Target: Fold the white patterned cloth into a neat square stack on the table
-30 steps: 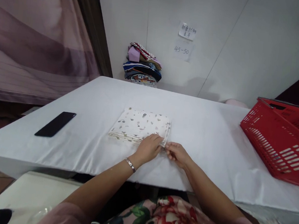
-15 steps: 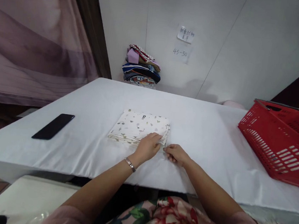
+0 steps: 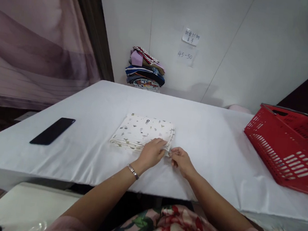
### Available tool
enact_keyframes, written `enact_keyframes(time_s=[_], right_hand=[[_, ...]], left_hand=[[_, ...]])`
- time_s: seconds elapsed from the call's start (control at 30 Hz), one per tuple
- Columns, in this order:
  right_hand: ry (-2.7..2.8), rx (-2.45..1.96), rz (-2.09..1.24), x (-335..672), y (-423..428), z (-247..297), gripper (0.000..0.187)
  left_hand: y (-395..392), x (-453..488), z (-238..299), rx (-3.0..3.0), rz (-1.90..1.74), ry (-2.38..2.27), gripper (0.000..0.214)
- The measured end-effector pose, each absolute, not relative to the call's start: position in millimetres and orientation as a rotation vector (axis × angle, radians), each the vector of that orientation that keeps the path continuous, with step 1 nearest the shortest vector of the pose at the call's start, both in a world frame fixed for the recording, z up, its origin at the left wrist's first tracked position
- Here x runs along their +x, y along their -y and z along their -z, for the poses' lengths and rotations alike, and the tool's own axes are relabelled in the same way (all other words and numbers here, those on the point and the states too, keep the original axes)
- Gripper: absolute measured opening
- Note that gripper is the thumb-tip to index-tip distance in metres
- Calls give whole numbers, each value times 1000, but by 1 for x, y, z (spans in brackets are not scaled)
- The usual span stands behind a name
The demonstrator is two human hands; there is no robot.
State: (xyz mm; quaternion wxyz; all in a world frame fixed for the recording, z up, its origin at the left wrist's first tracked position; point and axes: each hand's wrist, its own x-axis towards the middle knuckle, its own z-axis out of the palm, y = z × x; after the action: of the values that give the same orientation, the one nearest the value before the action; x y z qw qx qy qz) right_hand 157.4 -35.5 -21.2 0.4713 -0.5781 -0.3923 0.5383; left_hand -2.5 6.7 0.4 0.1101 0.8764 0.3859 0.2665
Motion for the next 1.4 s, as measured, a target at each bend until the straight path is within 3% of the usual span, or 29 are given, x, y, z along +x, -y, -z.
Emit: enact_keyframes(time_s=[0.4,0.73,0.83,0.97,1.1,1.4], right_hand=[[950,-1309,-1336,154,36,13,31],[1007,-1267,-1322,157,30,6,26],[1036,-1236,-1303,163,27,3,23],[1068,-1418,-1247,176,21,9,17],[1158,-1720,-1406,179,17,18,13],[1045,-1669,-1461,163,12,30,21]], left_hand=[[6,3,13,2520,-903,-1283,30],[11,3,12,2586,-907,-1200,43],[5,3,10,2564,-929,-1261,37],[-3,3,6,2532,-943,-1273,36],[-5,3,3,2523,-982,-1268,35],[-5,4,1,2513,-1019,-1292,36]])
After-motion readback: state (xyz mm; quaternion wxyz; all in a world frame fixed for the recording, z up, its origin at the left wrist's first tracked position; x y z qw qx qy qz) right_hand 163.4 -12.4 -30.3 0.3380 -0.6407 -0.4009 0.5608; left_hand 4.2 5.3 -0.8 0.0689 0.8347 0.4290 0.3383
